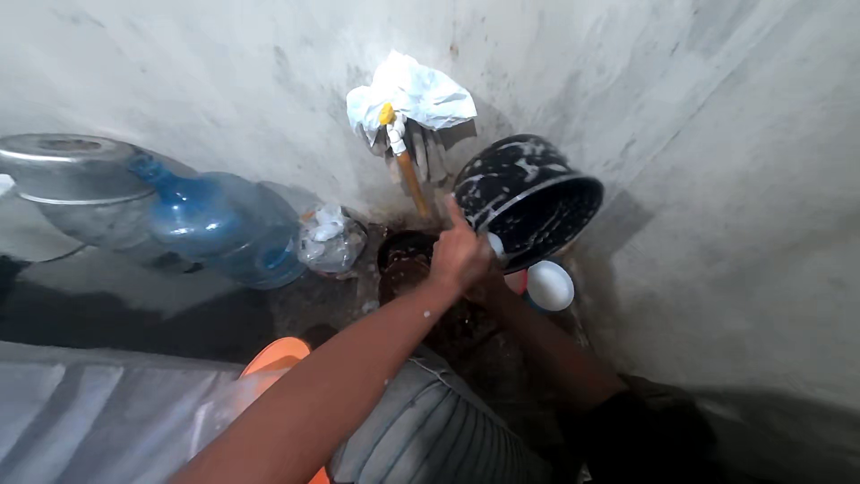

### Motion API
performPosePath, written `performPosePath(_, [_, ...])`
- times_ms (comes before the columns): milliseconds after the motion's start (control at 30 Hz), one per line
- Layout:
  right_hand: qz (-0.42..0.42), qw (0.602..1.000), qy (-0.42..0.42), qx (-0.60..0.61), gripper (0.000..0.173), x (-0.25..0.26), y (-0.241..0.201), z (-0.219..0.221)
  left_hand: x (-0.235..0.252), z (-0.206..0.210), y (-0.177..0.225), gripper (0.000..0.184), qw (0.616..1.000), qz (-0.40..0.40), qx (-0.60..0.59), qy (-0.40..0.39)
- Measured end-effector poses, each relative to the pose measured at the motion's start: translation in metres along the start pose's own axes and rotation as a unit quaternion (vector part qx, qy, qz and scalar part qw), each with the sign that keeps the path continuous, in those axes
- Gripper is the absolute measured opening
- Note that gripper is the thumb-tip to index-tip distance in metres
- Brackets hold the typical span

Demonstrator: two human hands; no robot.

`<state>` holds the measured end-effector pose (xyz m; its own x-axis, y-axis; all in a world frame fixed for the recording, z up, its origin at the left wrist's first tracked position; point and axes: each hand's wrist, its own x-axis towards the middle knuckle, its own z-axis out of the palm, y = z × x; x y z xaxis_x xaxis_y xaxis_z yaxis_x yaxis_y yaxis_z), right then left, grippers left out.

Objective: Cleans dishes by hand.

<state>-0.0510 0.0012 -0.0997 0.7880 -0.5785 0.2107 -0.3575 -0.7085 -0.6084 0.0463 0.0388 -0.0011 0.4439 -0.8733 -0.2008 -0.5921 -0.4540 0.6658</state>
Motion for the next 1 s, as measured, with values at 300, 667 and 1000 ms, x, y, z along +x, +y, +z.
performPosePath(300, [0.002, 0.932, 0.021, -0.362, 0.084, 0.024, 0.098, -0.003, 0.002, -0.013, -0.013, 0.078, 0.998, -0.046, 0.04, 0.036])
performPosePath(667, [-0.007, 0.926, -0.057, -0.373, 0.09, 0.024, 0.1, -0.012, 0.007, -0.016, -0.022, 0.073, 0.995, -0.075, 0.068, 0.024])
performPosePath(1000, [-0.011, 0.968, -0.244, -0.053, 0.044, 0.001, 0.053, -0.025, 0.009, -0.015, -0.025, 0.078, 0.998, -0.053, 0.039, 0.008])
